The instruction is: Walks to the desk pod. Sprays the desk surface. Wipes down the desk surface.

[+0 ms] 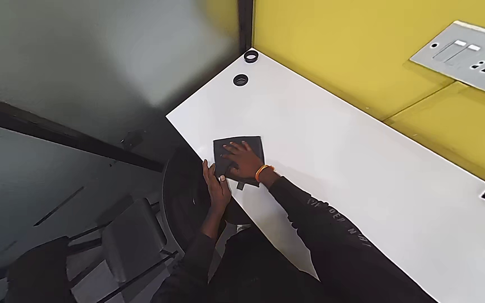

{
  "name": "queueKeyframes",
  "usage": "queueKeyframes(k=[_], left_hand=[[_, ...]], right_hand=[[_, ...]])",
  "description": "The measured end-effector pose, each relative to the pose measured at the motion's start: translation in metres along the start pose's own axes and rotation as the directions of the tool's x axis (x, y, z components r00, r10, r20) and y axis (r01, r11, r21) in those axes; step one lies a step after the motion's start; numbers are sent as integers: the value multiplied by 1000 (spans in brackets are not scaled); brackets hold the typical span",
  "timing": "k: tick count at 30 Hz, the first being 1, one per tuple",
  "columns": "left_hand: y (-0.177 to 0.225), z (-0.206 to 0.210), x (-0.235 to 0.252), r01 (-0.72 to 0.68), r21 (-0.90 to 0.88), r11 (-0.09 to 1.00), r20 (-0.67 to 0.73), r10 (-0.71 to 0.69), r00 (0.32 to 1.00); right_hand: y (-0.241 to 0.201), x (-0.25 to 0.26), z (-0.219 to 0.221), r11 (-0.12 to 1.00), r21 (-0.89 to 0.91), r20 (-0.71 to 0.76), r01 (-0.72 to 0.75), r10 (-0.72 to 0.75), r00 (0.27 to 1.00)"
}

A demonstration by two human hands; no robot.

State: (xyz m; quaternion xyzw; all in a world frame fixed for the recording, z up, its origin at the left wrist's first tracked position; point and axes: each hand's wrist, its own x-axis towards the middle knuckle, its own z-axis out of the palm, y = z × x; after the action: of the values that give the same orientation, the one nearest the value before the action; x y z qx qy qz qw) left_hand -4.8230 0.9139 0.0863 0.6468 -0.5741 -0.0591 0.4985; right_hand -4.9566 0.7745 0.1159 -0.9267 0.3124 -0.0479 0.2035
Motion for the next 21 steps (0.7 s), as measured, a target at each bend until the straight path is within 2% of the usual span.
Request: queueKeyframes(k=[2, 5, 10, 15, 21], left_hand=[[1, 7, 9, -17, 6, 1000, 43, 17, 999], [5, 19, 19, -43, -16, 999, 85, 44, 995], [12, 27, 25, 20, -82, 996, 68, -15, 998], [12, 29, 25, 52, -48, 997, 105, -47, 993], [7, 31, 26, 44, -62, 997, 143, -35, 989]], right_hand=[[33, -13, -12, 994, -34, -90, -107, 104, 991], [84, -40, -32, 956, -45, -205, -289, 274, 940], [136, -89, -61, 875, -1, -296, -483, 461, 836], [139, -95, -54, 811, -22, -292, -585, 555, 779], [85, -96, -33, 824, -87, -217, -560, 533, 818]])
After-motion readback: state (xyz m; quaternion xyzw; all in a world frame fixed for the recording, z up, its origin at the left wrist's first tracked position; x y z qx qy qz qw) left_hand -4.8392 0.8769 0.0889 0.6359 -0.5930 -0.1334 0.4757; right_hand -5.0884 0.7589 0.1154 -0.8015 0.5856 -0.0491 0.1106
